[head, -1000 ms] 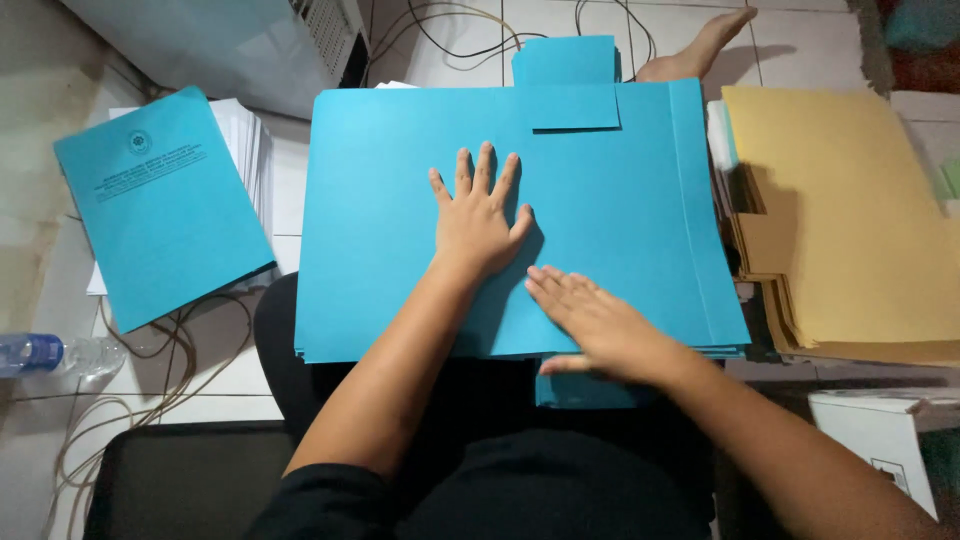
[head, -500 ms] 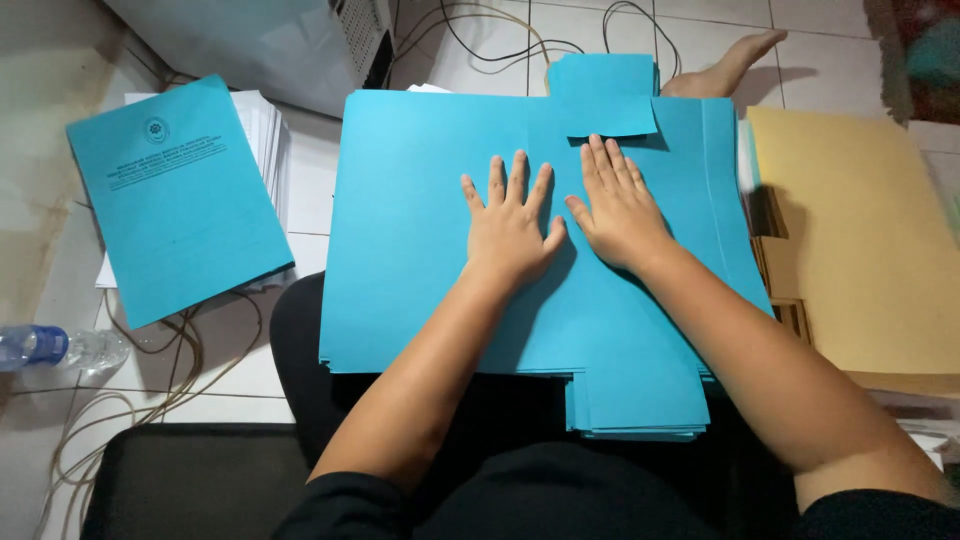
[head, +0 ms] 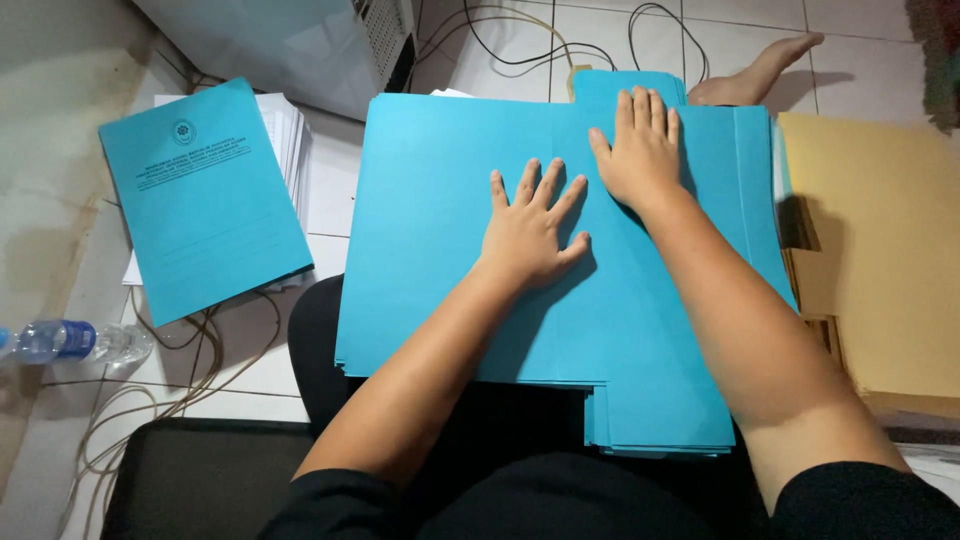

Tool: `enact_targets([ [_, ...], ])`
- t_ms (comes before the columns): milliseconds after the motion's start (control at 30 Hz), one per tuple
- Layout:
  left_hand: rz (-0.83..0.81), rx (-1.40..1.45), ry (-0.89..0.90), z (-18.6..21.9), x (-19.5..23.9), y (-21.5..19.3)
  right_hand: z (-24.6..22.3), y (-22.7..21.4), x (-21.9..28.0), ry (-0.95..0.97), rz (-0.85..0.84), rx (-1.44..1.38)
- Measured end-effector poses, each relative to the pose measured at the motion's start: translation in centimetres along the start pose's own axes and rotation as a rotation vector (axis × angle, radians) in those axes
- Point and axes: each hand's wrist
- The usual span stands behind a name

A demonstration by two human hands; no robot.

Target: The person sits on the floor and folds light blue file folders by hand. They repeatedly open each folder, fold the side flaps inward, and press down to flatten the creases before stacking them.

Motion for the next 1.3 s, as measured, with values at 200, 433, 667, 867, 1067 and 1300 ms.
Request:
enact_targets([
  [200,0.060,0.012,0.045,-0.4,-0.5,0.6,2.7,2.1,-2.9,-0.208,0.151,0.041],
  [433,0.268,0.124,0.046,-2.8,-0.4,1.5,2.7,-1.8,0.6,-0.085,-0.081,-0.102],
  [667,0.128,0.047,-0.906,-14.9,2.4,-0.7,6.8,-6.6,9.3,0.437,-0.158,-0.128],
  [867,0.203,0.064,-0.894,-14.0,2.1,-1.1,7.2,-4.3,14.4,0.314,-0.082,-0.028],
  [1067,0.150,0.057,-0.912,-11.3,2.5,-3.3,-2.0,-2.9,11.0,-0.272,-0.082,-0.003],
  [1300,0.174,0.024,-0.930,-10.5,2.8,-3.9,-5.3,-1.5,1.9,-0.173,-0.086,-0.059],
])
Point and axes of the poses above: each hand's wrist, its own x-axis away from the middle knuckle, its own y-axis out of the palm, z = x × y, and after that the axes turned 5 degrees about -y, right-handed
